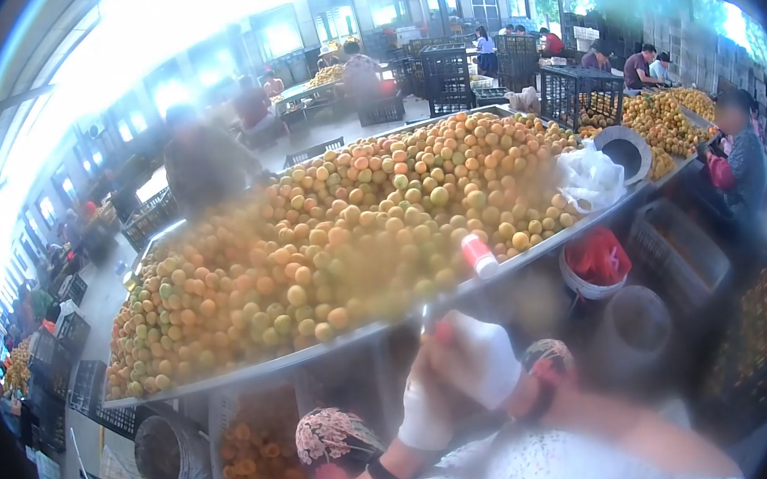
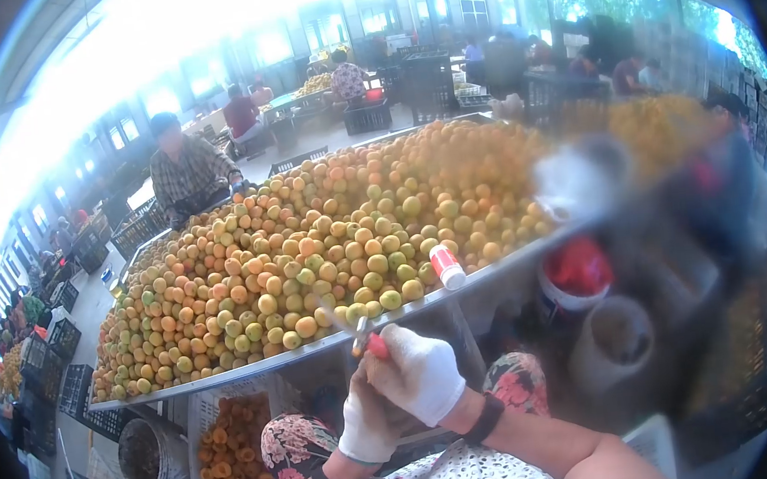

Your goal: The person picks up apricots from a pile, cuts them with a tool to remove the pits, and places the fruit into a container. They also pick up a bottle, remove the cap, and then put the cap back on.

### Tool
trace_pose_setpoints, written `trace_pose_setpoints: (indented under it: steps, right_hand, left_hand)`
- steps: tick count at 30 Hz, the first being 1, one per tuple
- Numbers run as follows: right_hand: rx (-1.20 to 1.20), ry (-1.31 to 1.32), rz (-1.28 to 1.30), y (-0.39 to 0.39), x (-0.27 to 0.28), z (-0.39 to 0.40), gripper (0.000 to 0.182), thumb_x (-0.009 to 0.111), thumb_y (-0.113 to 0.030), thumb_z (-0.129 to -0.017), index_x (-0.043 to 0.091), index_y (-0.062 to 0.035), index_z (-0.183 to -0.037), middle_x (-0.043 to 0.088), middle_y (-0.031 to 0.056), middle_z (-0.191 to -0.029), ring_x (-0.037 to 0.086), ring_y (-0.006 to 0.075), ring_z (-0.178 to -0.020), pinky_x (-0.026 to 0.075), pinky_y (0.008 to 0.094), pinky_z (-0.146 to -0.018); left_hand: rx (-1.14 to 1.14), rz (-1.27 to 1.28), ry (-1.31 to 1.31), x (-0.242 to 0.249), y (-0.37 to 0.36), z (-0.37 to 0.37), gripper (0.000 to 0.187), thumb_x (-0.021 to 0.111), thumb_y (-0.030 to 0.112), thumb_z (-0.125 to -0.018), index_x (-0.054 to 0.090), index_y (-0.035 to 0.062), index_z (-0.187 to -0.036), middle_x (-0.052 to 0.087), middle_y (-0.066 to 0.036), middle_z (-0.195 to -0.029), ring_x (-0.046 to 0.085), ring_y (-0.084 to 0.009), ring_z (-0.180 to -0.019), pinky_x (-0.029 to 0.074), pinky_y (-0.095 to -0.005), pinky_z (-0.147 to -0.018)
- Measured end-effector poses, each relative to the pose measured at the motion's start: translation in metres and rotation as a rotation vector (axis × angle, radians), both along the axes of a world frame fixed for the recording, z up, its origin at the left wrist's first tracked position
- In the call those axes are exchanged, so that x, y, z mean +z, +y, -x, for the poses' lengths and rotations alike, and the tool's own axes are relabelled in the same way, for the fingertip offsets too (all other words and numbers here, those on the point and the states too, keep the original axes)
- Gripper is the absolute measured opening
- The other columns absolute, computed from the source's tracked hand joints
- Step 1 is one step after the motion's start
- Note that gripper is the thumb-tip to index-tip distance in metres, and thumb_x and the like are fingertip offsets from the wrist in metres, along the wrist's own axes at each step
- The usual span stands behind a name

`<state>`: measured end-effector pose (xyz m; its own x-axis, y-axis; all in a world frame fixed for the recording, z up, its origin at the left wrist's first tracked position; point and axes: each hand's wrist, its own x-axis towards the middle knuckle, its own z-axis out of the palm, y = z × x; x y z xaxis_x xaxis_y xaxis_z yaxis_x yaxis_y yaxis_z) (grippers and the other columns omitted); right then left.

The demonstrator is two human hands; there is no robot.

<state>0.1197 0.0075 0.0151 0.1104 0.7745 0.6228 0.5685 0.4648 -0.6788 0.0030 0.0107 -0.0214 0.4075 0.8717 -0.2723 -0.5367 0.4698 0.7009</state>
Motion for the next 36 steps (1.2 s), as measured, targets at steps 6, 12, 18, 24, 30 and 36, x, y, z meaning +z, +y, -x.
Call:
trace_pose_setpoints:
  steps: [6, 12, 18, 24, 30, 36]
  right_hand:
    - [0.353, 0.727, 0.128, 0.013, -0.018, -0.005, 0.016, 0.062, -0.019, -0.098, 0.062, -0.0038, -0.098, 0.065, 0.0048, -0.087, 0.067, 0.0160, -0.074, 0.053, 0.0317, -0.060]
    - [0.346, 0.909, 0.328, 0.012, 0.000, -0.020, 0.025, 0.066, -0.026, -0.098, 0.061, -0.0029, -0.107, 0.062, 0.0003, -0.085, 0.058, 0.0057, -0.071, 0.047, 0.0212, -0.061]
    - [0.316, 0.624, 0.301, 0.003, -0.007, -0.018, 0.013, 0.062, -0.014, -0.097, 0.062, -0.0020, -0.099, 0.061, -0.0001, -0.083, 0.057, 0.0055, -0.073, 0.048, 0.0229, -0.064]
    - [0.139, 0.372, 0.339, -0.001, -0.014, -0.021, 0.015, 0.060, -0.015, -0.098, 0.064, -0.0019, -0.101, 0.062, 0.0016, -0.080, 0.057, 0.0074, -0.070, 0.047, 0.0250, -0.061]
    - [0.144, 0.284, 0.227, 0.001, -0.017, -0.024, 0.019, 0.055, -0.014, -0.100, 0.065, -0.0002, -0.107, 0.064, 0.0019, -0.081, 0.059, 0.0073, -0.073, 0.046, 0.0238, -0.064]
    - [0.118, 0.511, 0.172, -0.017, 0.020, -0.021, 0.036, 0.056, -0.036, -0.103, 0.067, -0.0017, -0.102, 0.067, 0.0050, -0.079, 0.056, 0.0073, -0.056, 0.040, 0.0214, -0.047]
  left_hand:
    - [-0.050, 0.059, -0.142, -0.008, 0.027, 0.013, 0.043, 0.053, 0.044, -0.098, 0.058, 0.0110, -0.125, 0.065, -0.010, -0.115, 0.066, -0.0263, -0.100, 0.056, -0.0413, -0.086]
    - [-0.017, 0.012, -0.135, -0.012, 0.031, 0.026, 0.043, 0.052, 0.037, -0.099, 0.058, 0.0008, -0.121, 0.066, -0.015, -0.099, 0.066, -0.0295, -0.082, 0.057, -0.0434, -0.070]
    - [-0.214, -0.273, -0.061, 0.005, 0.019, 0.023, 0.048, 0.061, 0.032, -0.096, 0.051, 0.0041, -0.133, 0.066, -0.010, -0.100, 0.066, -0.0179, -0.084, 0.054, -0.0315, -0.063]
    - [-0.280, -0.202, -0.036, 0.017, 0.008, 0.024, 0.046, 0.061, 0.027, -0.095, 0.051, 0.0031, -0.133, 0.067, -0.009, -0.101, 0.068, -0.0179, -0.082, 0.056, -0.0290, -0.065]
    - [-0.187, -0.218, -0.084, -0.007, 0.014, 0.035, 0.044, 0.063, 0.028, -0.093, 0.055, 0.0030, -0.128, 0.066, -0.010, -0.098, 0.067, -0.0188, -0.074, 0.055, -0.0294, -0.060]
    - [-0.114, -0.182, -0.203, -0.001, 0.015, 0.044, 0.056, 0.061, 0.031, -0.092, 0.046, 0.0073, -0.140, 0.066, -0.017, -0.097, 0.067, -0.0263, -0.076, 0.055, -0.0361, -0.065]
